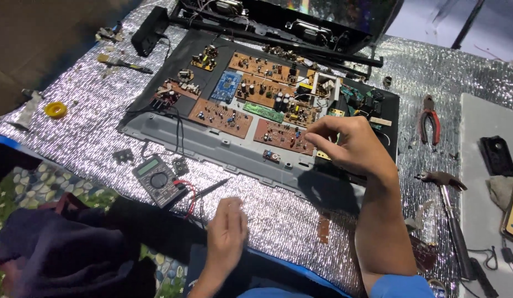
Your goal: Securing internal wire connections and ribbon cables inside a disassembled television.
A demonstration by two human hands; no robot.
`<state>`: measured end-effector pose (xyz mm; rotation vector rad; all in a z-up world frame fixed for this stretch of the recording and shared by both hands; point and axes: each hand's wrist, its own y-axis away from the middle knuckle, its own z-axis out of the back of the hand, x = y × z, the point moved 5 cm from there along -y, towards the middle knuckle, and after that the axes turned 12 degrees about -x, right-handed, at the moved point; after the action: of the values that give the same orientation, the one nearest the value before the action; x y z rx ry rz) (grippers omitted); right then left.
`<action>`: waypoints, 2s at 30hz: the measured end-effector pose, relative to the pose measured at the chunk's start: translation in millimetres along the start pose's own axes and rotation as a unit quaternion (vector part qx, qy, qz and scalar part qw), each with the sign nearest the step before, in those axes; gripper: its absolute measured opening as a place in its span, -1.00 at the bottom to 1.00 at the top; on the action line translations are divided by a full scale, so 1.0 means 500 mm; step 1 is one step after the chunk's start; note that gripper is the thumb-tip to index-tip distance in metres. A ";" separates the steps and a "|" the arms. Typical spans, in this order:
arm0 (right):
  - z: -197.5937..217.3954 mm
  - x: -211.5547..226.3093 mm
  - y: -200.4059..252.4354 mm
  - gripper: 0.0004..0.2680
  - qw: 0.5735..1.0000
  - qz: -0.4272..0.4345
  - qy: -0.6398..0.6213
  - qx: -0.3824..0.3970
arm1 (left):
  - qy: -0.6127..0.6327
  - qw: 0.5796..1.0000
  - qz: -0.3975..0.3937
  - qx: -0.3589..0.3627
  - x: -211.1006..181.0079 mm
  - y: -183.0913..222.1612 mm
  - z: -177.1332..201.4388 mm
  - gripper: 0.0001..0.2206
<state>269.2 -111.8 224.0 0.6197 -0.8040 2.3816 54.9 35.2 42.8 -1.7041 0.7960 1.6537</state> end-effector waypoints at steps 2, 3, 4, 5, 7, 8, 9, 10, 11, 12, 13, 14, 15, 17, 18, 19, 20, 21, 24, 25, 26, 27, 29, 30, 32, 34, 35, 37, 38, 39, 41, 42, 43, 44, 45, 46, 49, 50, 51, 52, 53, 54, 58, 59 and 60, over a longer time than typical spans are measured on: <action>-0.011 0.011 0.002 -0.94 1.000 0.022 -0.014 0.017 | -0.029 0.999 -0.028 0.002 -0.020 -0.008 -0.009 -0.74; -0.016 0.018 0.003 -0.96 0.998 0.042 -0.025 0.030 | -0.058 0.997 -0.058 0.008 -0.032 -0.012 -0.016 -0.70; -0.029 0.017 0.005 -0.96 0.998 0.045 -0.024 0.029 | -0.057 0.997 -0.060 0.006 -0.049 -0.016 -0.019 -0.70; -0.047 0.026 0.010 -0.95 0.992 0.097 -0.048 0.068 | -0.052 0.998 -0.043 0.015 -0.062 -0.019 -0.026 -0.63; -0.072 0.048 0.019 -0.94 0.982 0.149 -0.066 0.100 | -0.047 0.998 -0.032 0.028 -0.076 -0.028 -0.039 -0.56; -0.091 0.063 0.025 -0.92 0.976 0.146 -0.085 0.140 | -0.028 0.998 -0.037 0.036 -0.077 -0.028 -0.044 -0.57; -0.110 0.077 0.032 -0.90 0.968 0.143 -0.103 0.179 | -0.009 0.998 -0.042 0.043 -0.078 -0.029 -0.049 -0.59; -0.119 0.083 0.035 -0.90 0.968 0.143 -0.103 0.179 | -0.009 0.998 -0.043 0.043 -0.076 -0.027 -0.050 -0.59; -0.132 0.091 0.040 -0.90 0.962 0.149 -0.117 0.195 | 0.001 0.997 -0.066 0.046 -0.079 -0.025 -0.052 -0.71; -0.144 0.099 0.047 -0.90 0.956 0.153 -0.131 0.212 | 0.010 0.995 -0.089 0.049 -0.082 -0.023 -0.052 -0.70; -0.147 0.103 0.046 -0.90 0.956 0.153 -0.132 0.211 | 0.010 0.995 -0.089 0.049 -0.075 -0.018 -0.050 -0.70; -0.150 0.105 0.047 -0.91 0.955 0.145 -0.130 0.225 | -0.011 0.992 -0.127 0.024 -0.074 -0.015 -0.044 -0.70; -0.153 0.107 0.048 -0.91 0.953 0.136 -0.128 0.238 | -0.032 0.986 -0.165 -0.001 -0.074 -0.012 -0.039 -0.67; -0.147 0.103 0.045 -0.90 0.952 0.135 -0.132 0.243 | -0.052 0.985 -0.162 -0.009 -0.076 -0.014 -0.029 -0.68; -0.147 0.103 0.045 -0.89 0.948 0.135 -0.139 0.253 | -0.074 0.985 -0.154 -0.022 -0.076 -0.013 -0.021 -0.67; -0.143 0.101 0.046 -0.89 0.948 0.134 -0.140 0.252 | -0.075 0.985 -0.154 -0.021 -0.075 -0.012 -0.020 -0.67; -0.142 0.097 0.046 -0.90 0.948 0.125 -0.131 0.263 | -0.068 0.986 -0.151 -0.020 -0.074 -0.011 -0.019 -0.68; -0.142 0.094 0.046 -0.91 0.947 0.116 -0.121 0.274 | -0.061 0.987 -0.148 -0.019 -0.073 -0.011 -0.017 -0.70; -0.145 0.077 0.049 -0.92 0.945 0.111 -0.097 0.292 | -0.069 0.983 -0.168 -0.026 -0.072 -0.008 -0.015 -0.68; -0.140 0.078 0.047 -0.92 0.945 0.112 -0.097 0.292 | -0.069 0.983 -0.168 -0.026 -0.071 -0.009 -0.013 -0.68; -0.135 0.076 0.047 -0.92 0.944 0.103 -0.088 0.300 | -0.075 0.982 -0.172 -0.027 -0.071 -0.008 -0.011 -0.69; -0.131 0.075 0.048 -0.91 0.944 0.095 -0.078 0.307 | -0.080 0.981 -0.176 -0.029 -0.071 -0.007 -0.010 -0.70; -0.126 0.059 0.051 -0.91 0.947 0.088 -0.070 0.301 | -0.089 0.977 -0.188 -0.044 -0.064 -0.009 -0.003 -0.69; -0.123 0.050 0.052 -0.91 0.950 0.082 -0.063 0.294 | -0.097 0.973 -0.200 -0.059 -0.063 -0.012 0.002 -0.69; -0.109 0.033 0.048 -0.90 0.957 0.085 -0.056 0.273 | -0.100 0.967 -0.225 -0.063 -0.061 -0.014 0.009 -0.69; -0.093 0.017 0.044 -0.89 0.962 0.088 -0.051 0.254 | -0.103 0.961 -0.248 -0.067 -0.060 -0.008 0.024 -0.69; -0.080 0.008 0.038 -0.90 0.970 0.080 -0.037 0.224 | -0.115 0.958 -0.251 -0.082 -0.060 -0.004 0.037 -0.69; -0.052 -0.002 0.027 -0.90 0.977 0.077 -0.020 0.196 | -0.124 0.953 -0.255 -0.102 -0.050 0.004 0.062 -0.68; -0.031 -0.005 0.022 -0.91 0.985 0.069 -0.009 0.155 | -0.143 0.937 -0.295 -0.119 -0.046 0.012 0.077 -0.67; -0.011 -0.008 0.017 -0.89 0.992 0.060 0.002 0.114 | -0.162 0.918 -0.334 -0.136 -0.042 0.021 0.092 -0.65; 0.013 -0.030 0.020 -0.90 0.995 0.004 0.017 0.094 | -0.186 0.917 -0.318 -0.156 -0.027 0.036 0.115 -0.65; 0.026 -0.047 0.022 -0.91 0.996 -0.052 0.033 0.071 | -0.210 0.913 -0.304 -0.174 -0.018 0.043 0.129 -0.64; 0.028 -0.041 0.022 -0.91 0.995 -0.052 0.033 0.074 | -0.211 0.913 -0.302 -0.175 -0.008 0.051 0.135 -0.64; 0.041 -0.046 0.019 -0.92 0.992 -0.116 0.050 0.025 | -0.222 0.915 -0.281 -0.186 0.005 0.056 0.144 -0.62; 0.056 -0.051 0.019 -0.92 0.981 -0.178 0.067 -0.024 | -0.233 0.916 -0.260 -0.197 0.018 0.062 0.153 -0.59; 0.054 -0.047 0.019 -0.92 0.982 -0.177 0.066 -0.022 | -0.234 0.916 -0.259 -0.199 0.062 0.069 0.163 -0.59; 0.072 -0.045 0.018 -0.91 0.967 -0.208 0.089 -0.116 | -0.391 0.901 -0.035 -0.183 0.235 0.075 0.199 -0.62; 0.075 -0.044 0.019 -0.92 0.967 -0.199 0.088 -0.135 | -0.385 0.908 0.027 -0.165 0.294 0.083 0.204 -0.69; 0.077 -0.044 0.020 -0.93 0.966 -0.190 0.088 -0.154 | -0.377 0.910 0.089 -0.145 0.353 0.094 0.208 -0.66; 0.078 -0.035 0.018 -0.93 0.966 -0.186 0.091 -0.156 | -0.373 0.912 0.086 -0.147 0.343 0.109 0.197 -0.66; 0.078 -0.031 0.017 -0.92 0.961 -0.211 0.090 -0.156 | -0.362 0.916 0.058 -0.165 0.328 0.123 0.187 -0.66; 0.074 -0.028 0.022 -0.92 0.955 -0.240 0.090 -0.152 | -0.351 0.918 0.034 -0.182 0.313 0.150 0.181 -0.62; 0.075 -0.009 0.017 -0.93 0.960 -0.201 0.103 -0.163 | -0.346 0.924 0.026 -0.163 0.362 0.154 0.183 -0.40; 0.074 -0.011 0.017 -0.93 0.958 -0.216 0.108 -0.156 | -0.367 0.915 0.098 -0.133 0.381 0.150 0.191 -0.41; 0.073 -0.013 0.017 -0.92 0.955 -0.232 0.115 -0.148 | -0.385 0.901 0.171 -0.103 0.402 0.152 0.196 -0.41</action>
<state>277.7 -143.5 242.8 0.3506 -0.7890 1.8210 -59.2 65.1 -162.0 -0.8857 0.5436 2.4783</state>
